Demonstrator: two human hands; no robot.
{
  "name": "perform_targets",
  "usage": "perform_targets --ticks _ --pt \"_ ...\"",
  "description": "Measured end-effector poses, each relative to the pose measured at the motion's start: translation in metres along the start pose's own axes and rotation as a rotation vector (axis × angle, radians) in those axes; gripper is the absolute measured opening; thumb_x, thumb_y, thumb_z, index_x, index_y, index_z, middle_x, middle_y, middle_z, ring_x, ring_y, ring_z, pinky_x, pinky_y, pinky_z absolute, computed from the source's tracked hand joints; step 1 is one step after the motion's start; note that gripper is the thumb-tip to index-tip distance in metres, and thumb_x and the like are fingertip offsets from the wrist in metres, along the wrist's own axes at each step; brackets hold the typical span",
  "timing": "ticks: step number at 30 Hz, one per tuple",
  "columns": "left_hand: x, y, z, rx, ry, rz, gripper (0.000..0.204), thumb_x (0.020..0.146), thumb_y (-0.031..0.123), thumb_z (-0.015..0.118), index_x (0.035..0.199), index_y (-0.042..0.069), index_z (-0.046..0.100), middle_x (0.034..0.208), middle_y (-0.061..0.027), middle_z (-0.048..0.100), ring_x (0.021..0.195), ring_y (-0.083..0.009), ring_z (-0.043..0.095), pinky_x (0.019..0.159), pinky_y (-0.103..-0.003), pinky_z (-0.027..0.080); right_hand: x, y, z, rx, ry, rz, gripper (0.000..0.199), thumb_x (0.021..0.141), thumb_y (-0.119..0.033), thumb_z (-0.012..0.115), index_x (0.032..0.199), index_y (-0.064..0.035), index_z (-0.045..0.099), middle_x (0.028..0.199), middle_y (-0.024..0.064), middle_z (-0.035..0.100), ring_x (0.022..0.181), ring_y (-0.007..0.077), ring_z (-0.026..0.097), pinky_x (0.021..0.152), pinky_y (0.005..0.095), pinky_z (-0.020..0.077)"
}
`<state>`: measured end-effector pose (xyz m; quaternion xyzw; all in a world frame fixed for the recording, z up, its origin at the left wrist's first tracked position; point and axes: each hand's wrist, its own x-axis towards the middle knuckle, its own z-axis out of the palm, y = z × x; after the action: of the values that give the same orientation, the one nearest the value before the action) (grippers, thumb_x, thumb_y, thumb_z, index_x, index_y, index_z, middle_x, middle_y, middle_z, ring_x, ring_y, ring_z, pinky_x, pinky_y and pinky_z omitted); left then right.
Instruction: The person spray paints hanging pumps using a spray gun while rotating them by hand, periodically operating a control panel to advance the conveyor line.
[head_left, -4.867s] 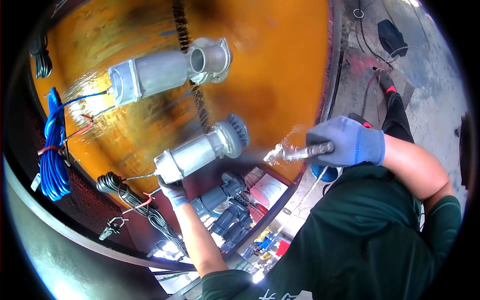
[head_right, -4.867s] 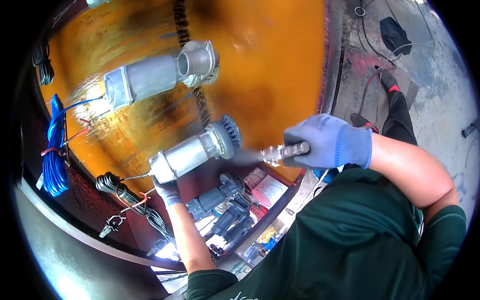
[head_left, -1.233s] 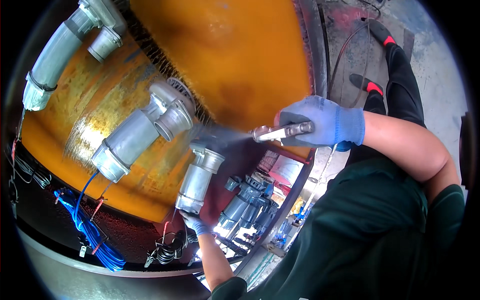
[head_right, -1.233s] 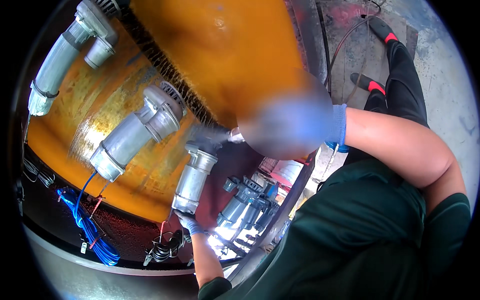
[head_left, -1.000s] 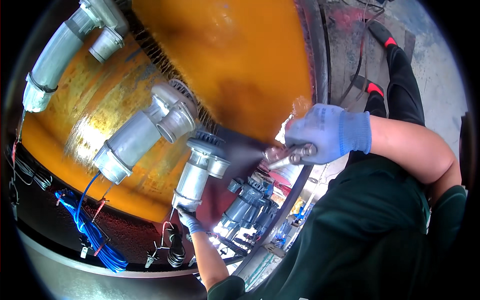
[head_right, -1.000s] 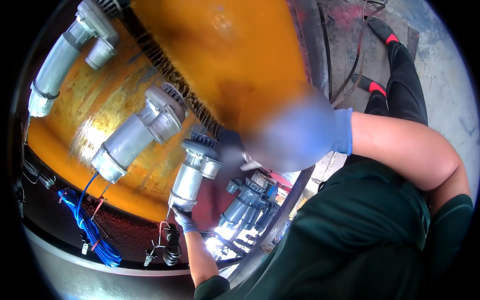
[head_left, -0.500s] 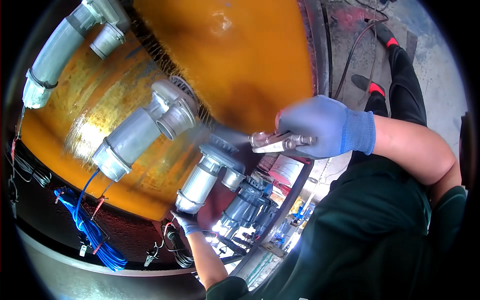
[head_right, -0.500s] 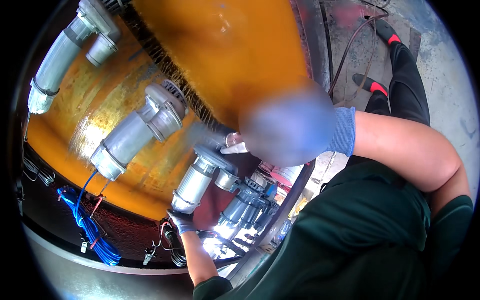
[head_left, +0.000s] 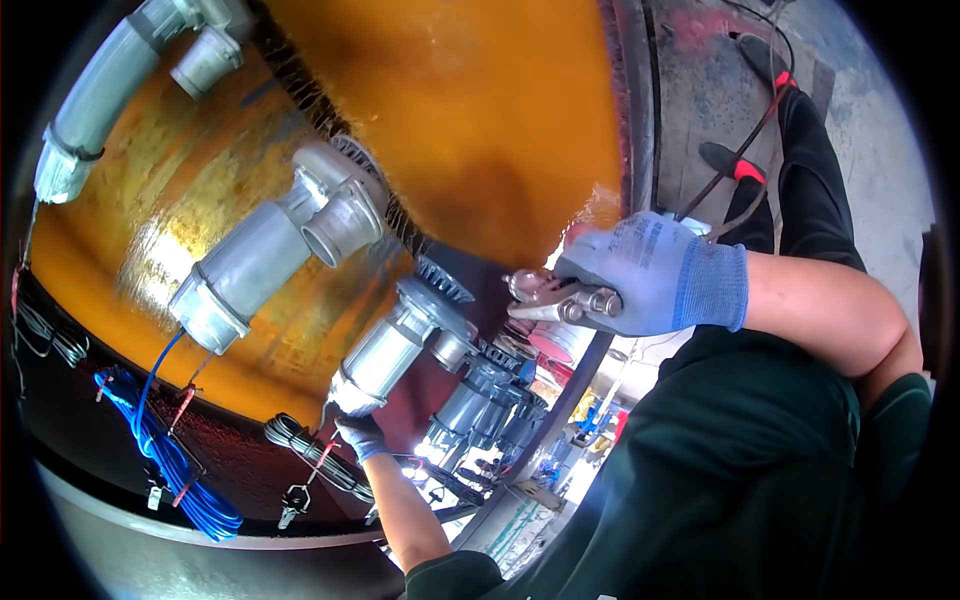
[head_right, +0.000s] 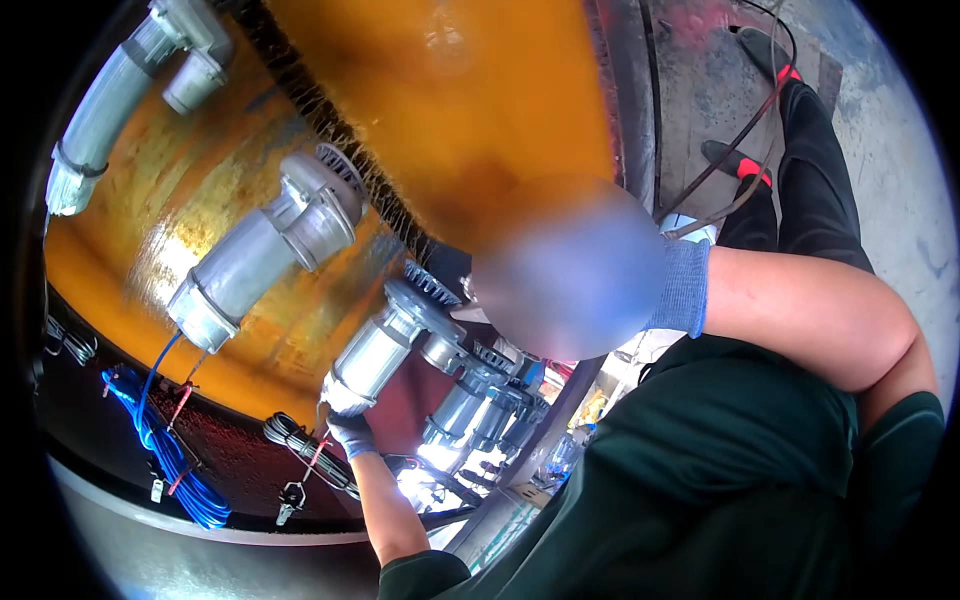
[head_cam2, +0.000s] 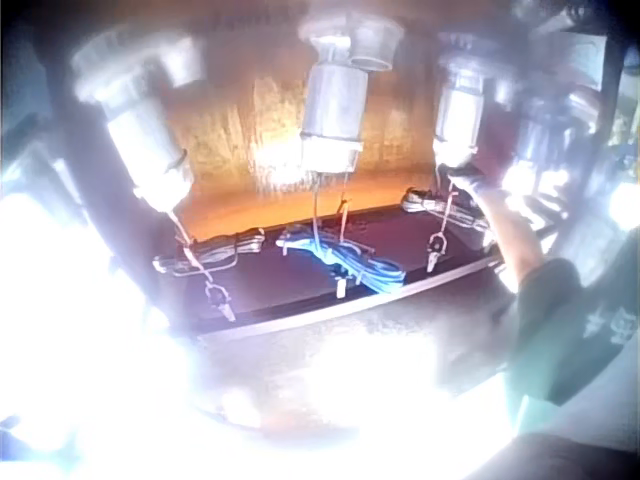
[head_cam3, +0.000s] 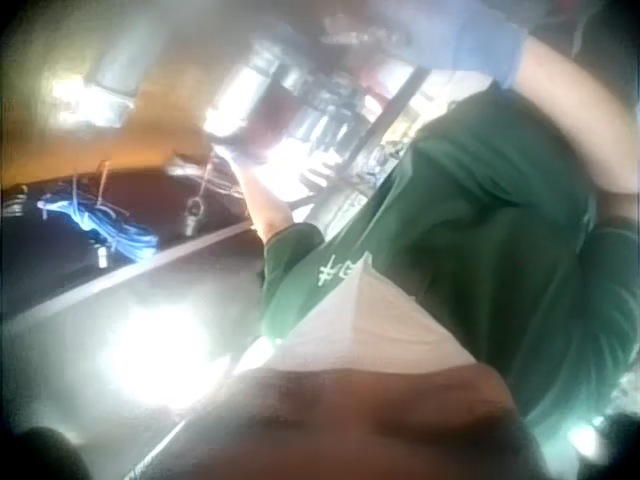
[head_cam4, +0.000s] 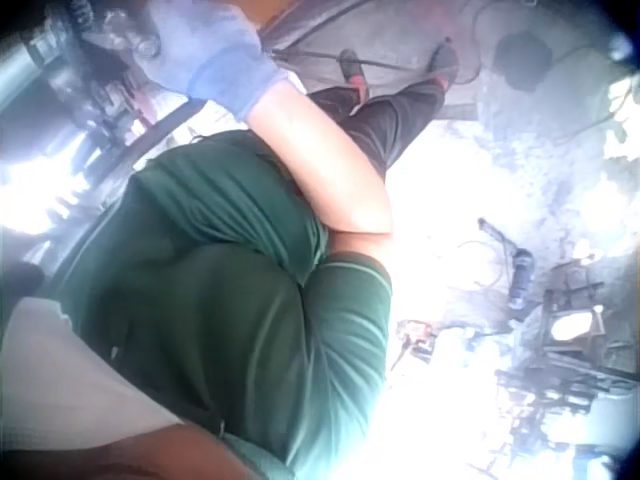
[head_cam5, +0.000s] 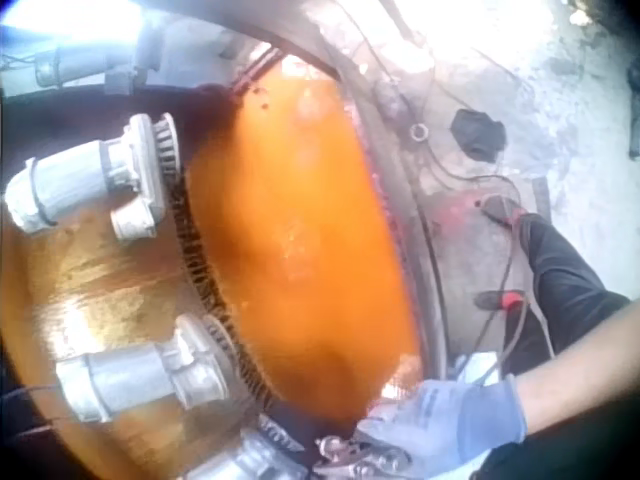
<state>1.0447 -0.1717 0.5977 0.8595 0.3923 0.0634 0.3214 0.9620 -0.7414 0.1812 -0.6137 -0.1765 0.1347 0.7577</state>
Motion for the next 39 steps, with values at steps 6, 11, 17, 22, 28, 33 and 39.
perform_targets --ticks 6,11,17,22,28,33,39 --pt "-0.002 -0.004 0.032 -0.113 0.099 0.124 0.055 0.108 0.038 0.039 0.145 0.003 0.058 0.144 -0.0113 0.063 0.133 -0.0278 0.058 0.116 -0.045 0.042 0.006 -0.03 -0.004 -0.075 -0.039 -0.151 0.029 0.092 -0.033 0.076 0.107 -0.0114 0.067 0.091 0.0139 0.068 0.08 0.0366 0.071 0.07 0.0456 0.0567" --pt "0.039 -0.036 -0.02 -0.144 0.068 0.266 0.048 0.112 0.033 0.04 0.138 0.001 0.064 0.132 -0.0123 0.07 0.123 -0.0267 0.065 0.11 -0.044 0.049 0.022 -0.084 -0.016 -0.305 -0.35 0.071 0.026 0.095 -0.032 0.07 0.104 -0.0086 0.066 0.094 0.0185 0.071 0.091 0.0396 0.071 0.081 0.051 0.0555" --pt "-0.03 -0.048 0.037 -0.492 0.283 0.274 0.047 0.11 0.04 0.049 0.132 0.002 0.065 0.12 -0.009 0.069 0.116 -0.0223 0.061 0.103 -0.041 0.05 0.036 -0.142 -0.017 -0.509 -0.143 -0.043 0.031 0.089 -0.029 0.079 0.108 -0.0079 0.069 0.092 0.0179 0.07 0.086 0.0403 0.071 0.075 0.0505 0.0562" --pt "-0.104 -0.018 0.084 -0.433 0.478 0.542 0.03 0.1 0.012 0.065 0.127 -0.002 0.069 0.132 -0.0155 0.066 0.119 -0.0277 0.064 0.107 -0.041 0.05 0.037 -0.18 -0.031 -0.636 -0.169 -0.049 0.034 0.087 -0.032 0.082 0.108 -0.0076 0.071 0.092 0.0185 0.073 0.087 0.0417 0.071 0.077 0.0504 0.0565" --pt "-0.111 0.135 0.006 0.33 0.862 1.267 0.037 0.089 0.02 0.076 0.124 0.007 0.072 0.136 -0.0172 0.065 0.129 -0.039 0.058 0.11 -0.049 0.044 0.053 -0.206 -0.048 -0.586 -0.338 0.159 0.024 0.09 -0.027 0.076 0.103 -0.0069 0.075 0.092 0.0176 0.076 0.088 0.0375 0.074 0.081 0.0448 0.0574" --pt "-0.017 0.158 -0.043 0.764 0.981 0.667 0.072 0.099 0.058 0.06 0.157 0.017 0.051 0.163 -0.0238 0.042 0.152 -0.0458 0.034 0.125 -0.057 0.027 0.079 -0.264 -0.027 -0.812 -0.397 0.115 0.023 0.091 -0.017 0.075 0.109 -0.0042 0.074 0.094 0.0175 0.077 0.091 0.0331 0.077 0.081 0.0411 0.0581" --pt "0.016 0.15 -0.068 0.849 0.705 0.362 0.085 0.096 0.073 0.052 0.155 0.013 0.05 0.149 -0.0262 0.057 0.14 -0.0439 0.053 0.116 -0.054 0.04 0.121 -0.351 0.015 -0.665 -0.481 0.045 0.014 0.097 -0.011 0.069 0.105 -0.0004 0.072 0.083 0.0079 0.075 0.078 0.0175 0.073 0.076 0.0318 0.057"
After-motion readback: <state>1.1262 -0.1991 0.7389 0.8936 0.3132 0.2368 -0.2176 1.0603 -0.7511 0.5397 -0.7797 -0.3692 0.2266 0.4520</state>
